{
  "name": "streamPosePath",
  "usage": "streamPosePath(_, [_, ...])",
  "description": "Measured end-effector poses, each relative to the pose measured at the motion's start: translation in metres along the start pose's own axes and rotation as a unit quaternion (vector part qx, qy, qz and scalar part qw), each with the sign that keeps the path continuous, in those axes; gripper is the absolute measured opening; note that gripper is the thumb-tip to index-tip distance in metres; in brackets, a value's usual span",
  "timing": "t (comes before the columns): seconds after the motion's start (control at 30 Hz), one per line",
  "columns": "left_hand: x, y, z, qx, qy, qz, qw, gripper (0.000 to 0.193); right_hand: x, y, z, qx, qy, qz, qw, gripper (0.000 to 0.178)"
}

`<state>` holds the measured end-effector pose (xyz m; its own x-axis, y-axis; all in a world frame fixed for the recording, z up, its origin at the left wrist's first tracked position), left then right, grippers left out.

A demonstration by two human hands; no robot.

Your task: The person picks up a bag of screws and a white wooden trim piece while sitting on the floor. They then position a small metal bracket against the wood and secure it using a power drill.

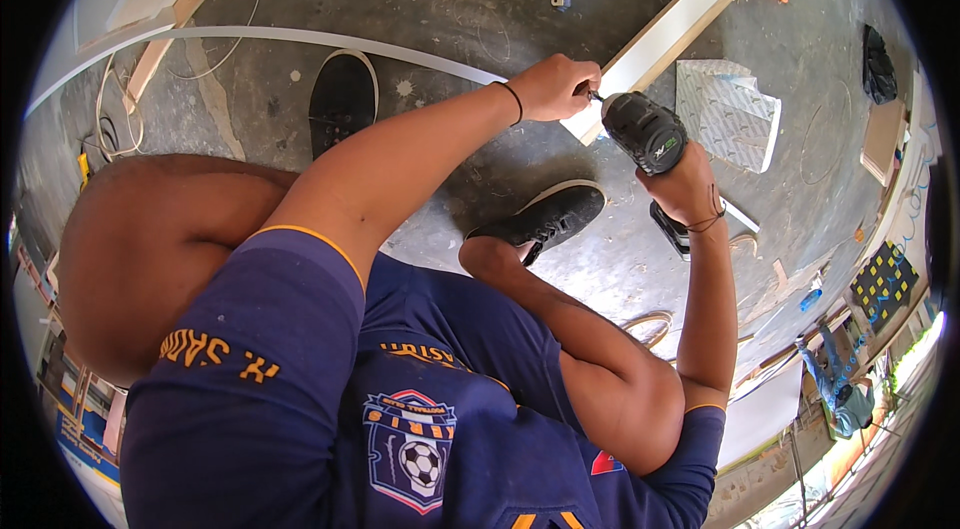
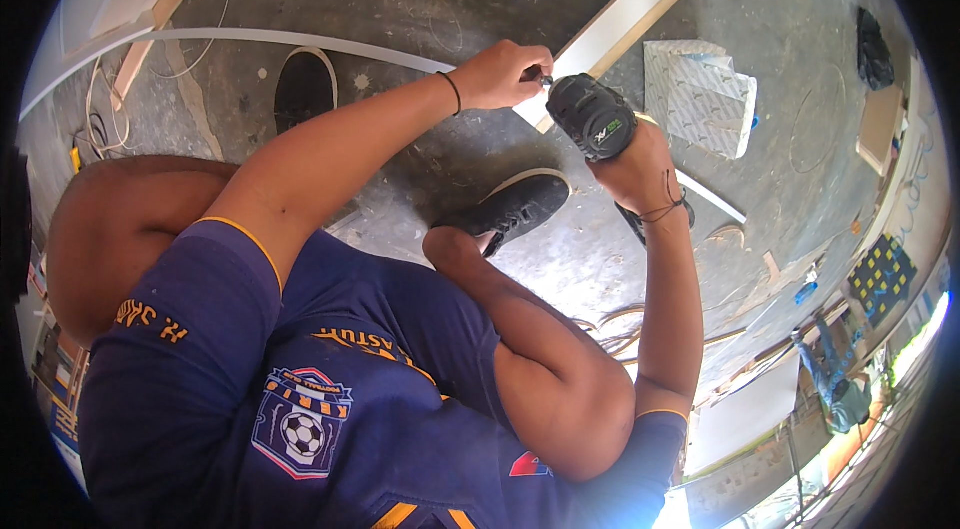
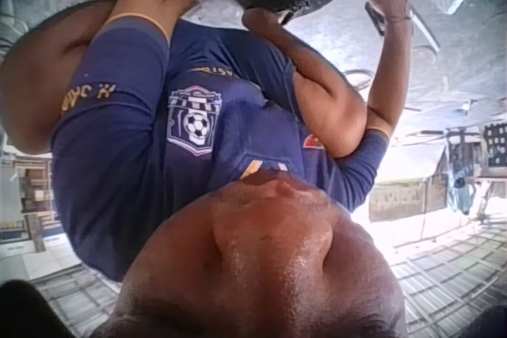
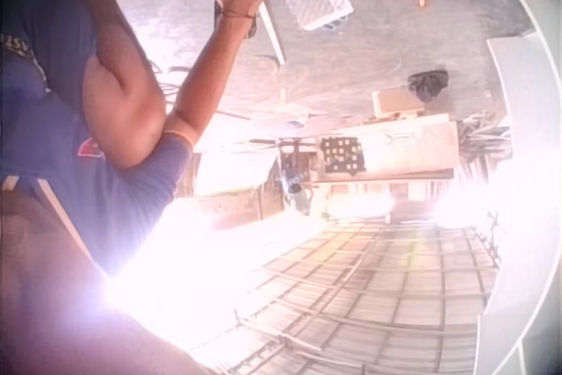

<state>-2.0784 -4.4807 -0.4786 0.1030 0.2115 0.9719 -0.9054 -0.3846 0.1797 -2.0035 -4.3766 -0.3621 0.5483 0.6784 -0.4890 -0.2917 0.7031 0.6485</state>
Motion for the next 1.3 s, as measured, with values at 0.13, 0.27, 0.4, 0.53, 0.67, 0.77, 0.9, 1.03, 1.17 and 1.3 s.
streamPosePath(0.13, [0.003,0.002,0.003,0.018,-0.004,-0.019,1.0,0.019,0.003,-0.002,-0.001,-0.004,-0.001,0.016,1.0,0.025])
streamPosePath(0.27, [0.002,0.003,0.002,0.034,-0.015,-0.016,0.999,0.021,0.006,-0.003,-0.002,-0.015,-0.02,-0.003,1.0,0.025])
streamPosePath(0.4, [-0.002,0.001,0.002,0.019,0.0,-0.015,1.0,0.022,0.009,-0.004,-0.003,-0.018,-0.032,0.003,0.999,0.025])
streamPosePath(0.53, [-0.007,0.0,0.0,0.016,0.005,-0.007,1.0,0.022,0.01,-0.004,-0.004,-0.016,-0.033,0.004,0.999,0.026])
streamPosePath(0.67, [-0.004,0.001,-0.002,0.016,0.0,-0.012,1.0,0.022,0.009,-0.004,-0.005,-0.017,-0.021,-0.011,1.0,0.025])
streamPosePath(0.77, [0.002,0.002,-0.002,0.004,0.006,-0.01,1.0,0.022,0.001,0.0,-0.003,-0.015,-0.016,-0.001,1.0,0.025])
streamPosePath(0.9, [0.003,0.001,-0.002,0.009,-0.006,-0.015,1.0,0.023,0.001,-0.001,-0.004,-0.025,-0.023,0.017,0.999,0.027])
streamPosePath(1.03, [0.004,0.001,-0.004,0.004,-0.008,-0.013,1.0,0.022,-0.004,0.001,-0.003,-0.019,-0.027,0.023,0.999,0.026])
streamPosePath(1.17, [0.006,0.003,-0.004,0.003,-0.018,-0.016,1.0,0.021,-0.008,0.002,-0.006,-0.015,-0.027,0.043,0.999,0.021])
streamPosePath(1.3, [0.006,0.003,-0.004,-0.003,-0.017,-0.025,1.0,0.021,0.007,0.003,-0.005,-0.025,-0.047,0.027,0.998,0.024])
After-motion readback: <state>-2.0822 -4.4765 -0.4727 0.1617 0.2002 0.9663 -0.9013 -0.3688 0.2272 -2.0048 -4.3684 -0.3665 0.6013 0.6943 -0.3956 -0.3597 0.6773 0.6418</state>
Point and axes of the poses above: each hand's wrist, its own z-axis away from the middle knuckle, its own y-axis out of the back of the hand, x = y × z, the point moved 9 cm from there along -z, towards the middle knuckle, and after that the axes turned 2 degrees about -y, right-handed, at the moved point
